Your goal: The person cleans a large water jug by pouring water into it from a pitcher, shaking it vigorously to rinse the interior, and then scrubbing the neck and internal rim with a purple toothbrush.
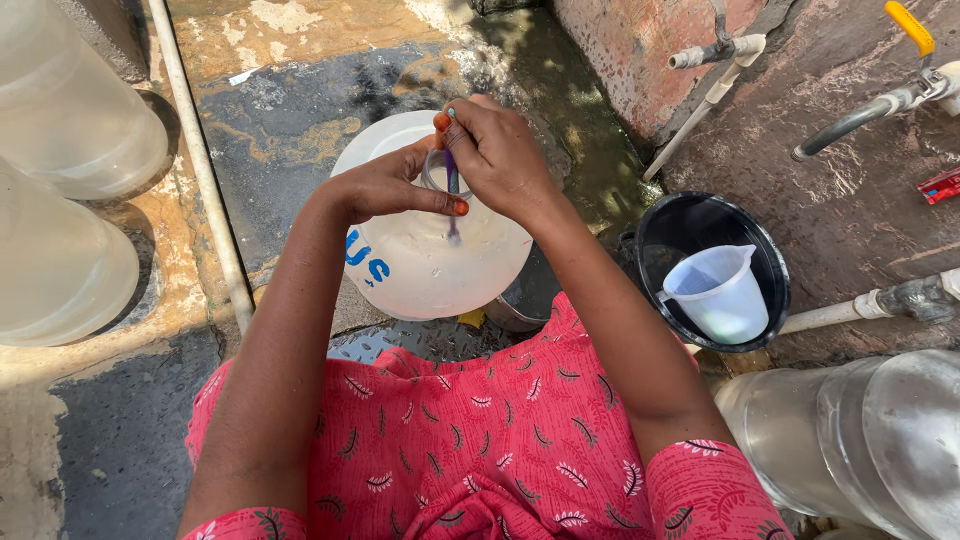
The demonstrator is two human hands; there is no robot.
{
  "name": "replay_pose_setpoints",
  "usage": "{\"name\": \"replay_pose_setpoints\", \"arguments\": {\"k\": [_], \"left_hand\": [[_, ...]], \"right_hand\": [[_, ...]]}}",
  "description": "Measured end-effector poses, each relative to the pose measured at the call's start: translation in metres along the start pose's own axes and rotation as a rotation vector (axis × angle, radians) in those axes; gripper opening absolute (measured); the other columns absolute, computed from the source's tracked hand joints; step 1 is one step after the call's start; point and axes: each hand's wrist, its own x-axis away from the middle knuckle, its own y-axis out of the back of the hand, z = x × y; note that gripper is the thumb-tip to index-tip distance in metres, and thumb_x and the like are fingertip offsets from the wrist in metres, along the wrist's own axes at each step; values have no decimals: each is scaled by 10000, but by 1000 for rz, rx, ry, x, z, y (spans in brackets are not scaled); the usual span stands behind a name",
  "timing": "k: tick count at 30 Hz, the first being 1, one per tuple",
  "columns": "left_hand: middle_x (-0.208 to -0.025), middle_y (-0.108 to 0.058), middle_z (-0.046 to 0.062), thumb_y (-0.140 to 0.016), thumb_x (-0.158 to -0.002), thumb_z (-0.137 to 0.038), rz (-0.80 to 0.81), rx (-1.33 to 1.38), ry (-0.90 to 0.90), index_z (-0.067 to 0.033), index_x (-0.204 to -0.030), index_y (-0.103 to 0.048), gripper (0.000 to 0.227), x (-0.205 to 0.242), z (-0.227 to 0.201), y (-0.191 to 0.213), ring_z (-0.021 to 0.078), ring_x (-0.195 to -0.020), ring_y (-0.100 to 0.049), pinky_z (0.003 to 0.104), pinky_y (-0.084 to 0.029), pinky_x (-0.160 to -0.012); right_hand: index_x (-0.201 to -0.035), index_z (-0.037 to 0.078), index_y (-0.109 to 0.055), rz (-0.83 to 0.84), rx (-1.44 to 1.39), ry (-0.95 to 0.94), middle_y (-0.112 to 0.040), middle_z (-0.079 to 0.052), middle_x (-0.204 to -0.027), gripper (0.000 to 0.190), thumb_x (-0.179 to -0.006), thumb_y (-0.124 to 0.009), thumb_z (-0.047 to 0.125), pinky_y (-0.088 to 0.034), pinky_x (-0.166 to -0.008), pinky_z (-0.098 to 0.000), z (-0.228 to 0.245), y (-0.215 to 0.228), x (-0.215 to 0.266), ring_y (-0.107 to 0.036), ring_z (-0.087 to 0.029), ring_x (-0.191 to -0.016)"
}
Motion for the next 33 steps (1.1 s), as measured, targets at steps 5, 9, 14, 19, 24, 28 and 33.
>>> {"name": "replay_pose_setpoints", "arguments": {"k": [5,9,14,19,24,28,33], "left_hand": [[-1282,-708,23,-891,-677,-326,101,162,-11,-218,-1430,-505,854,4,-4,1,214,-1289,-618,404,-420,-1141],[-1318,-694,30,-896,-693,-308,85,84,-18,-198,-1417,-539,814,5,-6,1,204,-1310,-596,399,-402,-1147],[-1333,-666,20,-905,-690,-274,67,139,26,-249,-1469,-419,919,4,-4,0,192,-1305,-579,373,-395,-1125],[-1296,-691,16,-890,-680,-275,98,169,0,-244,-1433,-465,866,9,-9,0,193,-1293,-596,359,-410,-1125],[-1277,-701,11,-884,-685,-273,105,79,6,-187,-1360,-570,750,15,-13,1,179,-1281,-599,363,-406,-1117],[-1270,-696,23,-853,-746,-280,114,180,-74,-179,-1377,-546,709,13,-10,1,172,-1266,-607,362,-433,-1108],[-1261,-630,27,-742,-1009,-233,-130,373,-537,-70,-1358,-602,409,5,-1,-16,134,-1213,-590,340,-493,-1073]], "right_hand": [[-960,27,-657,-80,-180,-6,-590,-76,-913,392,-1151,-495,329,-458,-682,-342,14,46,7,-597,-168,-758],[-991,23,-655,-139,-158,103,-596,-67,-929,447,-1207,-468,367,-482,-732,-322,25,78,16,-617,-153,-809],[-971,5,-651,24,-82,35,-586,-113,-910,297,-1098,-504,230,-458,-694,-382,9,18,0,-609,-244,-774],[-952,0,-662,63,-132,-11,-601,-106,-895,226,-1050,-533,158,-460,-686,-375,5,20,-2,-611,-235,-760],[-993,11,-654,-75,-180,110,-599,-85,-946,279,-1167,-533,193,-476,-742,-325,37,84,12,-612,-190,-811],[-967,15,-641,-24,-184,68,-594,-79,-920,259,-1133,-548,191,-479,-728,-334,28,61,5,-635,-178,-808],[-936,9,-673,72,-97,-1,-578,-113,-847,166,-1021,-585,122,-422,-639,-374,-16,5,0,-573,-223,-711]]}}
